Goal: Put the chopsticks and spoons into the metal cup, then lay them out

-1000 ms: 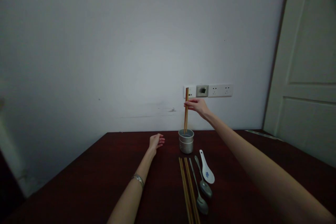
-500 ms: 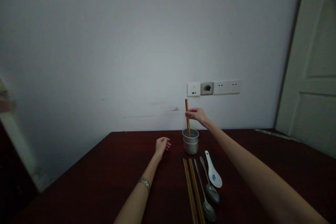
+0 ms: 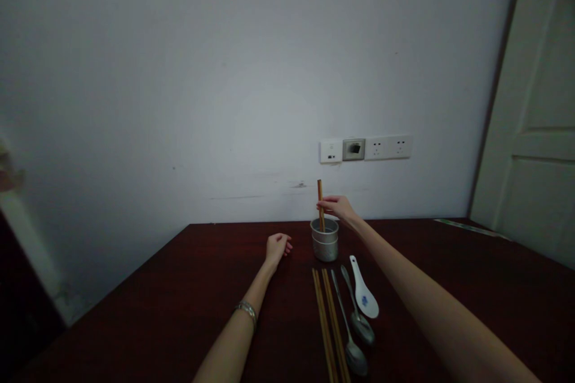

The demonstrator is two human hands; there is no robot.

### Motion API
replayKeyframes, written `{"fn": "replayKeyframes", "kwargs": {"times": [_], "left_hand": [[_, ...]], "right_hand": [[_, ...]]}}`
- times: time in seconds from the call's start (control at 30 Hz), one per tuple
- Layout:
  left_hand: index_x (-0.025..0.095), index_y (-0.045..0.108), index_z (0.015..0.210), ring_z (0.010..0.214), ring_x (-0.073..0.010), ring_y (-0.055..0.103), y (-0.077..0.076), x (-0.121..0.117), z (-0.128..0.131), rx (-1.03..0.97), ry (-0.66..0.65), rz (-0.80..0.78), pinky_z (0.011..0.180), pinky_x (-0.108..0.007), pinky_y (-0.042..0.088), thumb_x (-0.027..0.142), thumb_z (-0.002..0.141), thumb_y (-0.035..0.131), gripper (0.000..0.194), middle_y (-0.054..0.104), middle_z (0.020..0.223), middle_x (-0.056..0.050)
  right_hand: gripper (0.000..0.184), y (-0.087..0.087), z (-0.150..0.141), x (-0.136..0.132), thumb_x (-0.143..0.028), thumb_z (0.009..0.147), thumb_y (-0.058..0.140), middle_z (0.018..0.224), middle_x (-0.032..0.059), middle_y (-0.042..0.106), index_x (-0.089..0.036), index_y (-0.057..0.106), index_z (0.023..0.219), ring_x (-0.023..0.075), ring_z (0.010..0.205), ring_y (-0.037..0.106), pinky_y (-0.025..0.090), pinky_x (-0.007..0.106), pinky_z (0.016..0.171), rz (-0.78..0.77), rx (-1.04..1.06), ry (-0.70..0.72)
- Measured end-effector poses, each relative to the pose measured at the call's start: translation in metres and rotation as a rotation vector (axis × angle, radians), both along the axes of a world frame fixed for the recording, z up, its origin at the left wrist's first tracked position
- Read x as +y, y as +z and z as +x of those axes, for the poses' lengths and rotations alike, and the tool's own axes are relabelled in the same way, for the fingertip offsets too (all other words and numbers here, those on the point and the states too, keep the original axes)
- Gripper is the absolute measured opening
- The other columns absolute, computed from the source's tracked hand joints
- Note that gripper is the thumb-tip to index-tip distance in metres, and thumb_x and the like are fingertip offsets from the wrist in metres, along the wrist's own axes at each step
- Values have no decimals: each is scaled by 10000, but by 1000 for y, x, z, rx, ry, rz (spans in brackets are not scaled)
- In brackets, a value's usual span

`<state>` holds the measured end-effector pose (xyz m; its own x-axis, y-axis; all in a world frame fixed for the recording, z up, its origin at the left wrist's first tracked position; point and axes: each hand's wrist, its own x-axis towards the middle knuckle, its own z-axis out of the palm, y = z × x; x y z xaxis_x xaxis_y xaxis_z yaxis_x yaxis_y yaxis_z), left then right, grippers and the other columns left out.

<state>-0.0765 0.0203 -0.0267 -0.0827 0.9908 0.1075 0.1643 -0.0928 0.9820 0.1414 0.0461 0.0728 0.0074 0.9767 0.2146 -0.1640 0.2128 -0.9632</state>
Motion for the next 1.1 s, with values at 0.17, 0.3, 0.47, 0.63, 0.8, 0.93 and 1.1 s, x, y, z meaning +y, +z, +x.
{"fn": "replayKeyframes", "kwargs": {"times": [0.17, 0.3, 0.47, 0.63, 0.8, 0.93, 1.1], "left_hand": [[106, 564, 699, 371, -59, 462, 0, -1, 0, 7, 2, 8, 356, -153, 310, 165, 719, 399, 176, 543, 477, 7], [107, 563, 695, 369, -63, 460, 1, -1, 1, 8, 2, -2, 355, -157, 312, 161, 713, 401, 171, 539, 470, 9], [110, 567, 691, 369, -65, 464, -1, 0, 0, 3, -3, 3, 359, -160, 313, 170, 716, 399, 179, 543, 471, 8], [113, 570, 682, 369, -68, 466, -3, 1, 0, 4, -2, 12, 360, -163, 310, 179, 712, 407, 178, 545, 471, 6], [113, 568, 685, 371, -66, 463, -2, 0, 0, 13, -3, 13, 359, -160, 309, 167, 714, 398, 181, 543, 470, 7], [111, 562, 684, 367, -61, 455, -1, -1, 1, 17, -6, 10, 356, -154, 311, 156, 719, 390, 181, 538, 464, 9], [109, 563, 681, 359, -56, 446, 0, -2, 1, 20, -4, 6, 358, -152, 314, 156, 723, 398, 177, 538, 460, 11]], "right_hand": [[89, -6, 0, -2, -120, 599, 689, 626, 52, 668, -105, 627, 662, 137, 594, 633, 533, 226, 581, -2, 36, 6], [100, -8, 1, -2, -127, 588, 696, 636, 53, 670, -110, 629, 660, 137, 597, 631, 529, 232, 586, -9, 41, 3], [78, -10, 1, -2, -142, 609, 681, 624, 47, 667, -117, 633, 666, 130, 574, 626, 522, 228, 571, -4, 20, 6], [74, -11, 0, -5, -127, 613, 669, 618, 43, 669, -124, 633, 677, 130, 570, 625, 523, 233, 581, 4, 36, 10], [99, -11, -3, -7, -105, 585, 679, 610, 45, 670, -116, 635, 673, 132, 559, 624, 521, 226, 571, 1, 9, -1], [122, -13, -3, -6, -120, 576, 694, 607, 45, 672, -109, 646, 688, 128, 561, 625, 514, 212, 579, 21, -33, 14], [165, -17, -2, -2, -156, 574, 714, 643, 53, 681, -110, 659, 722, 130, 586, 629, 509, 208, 603, 32, -85, 32]]}}
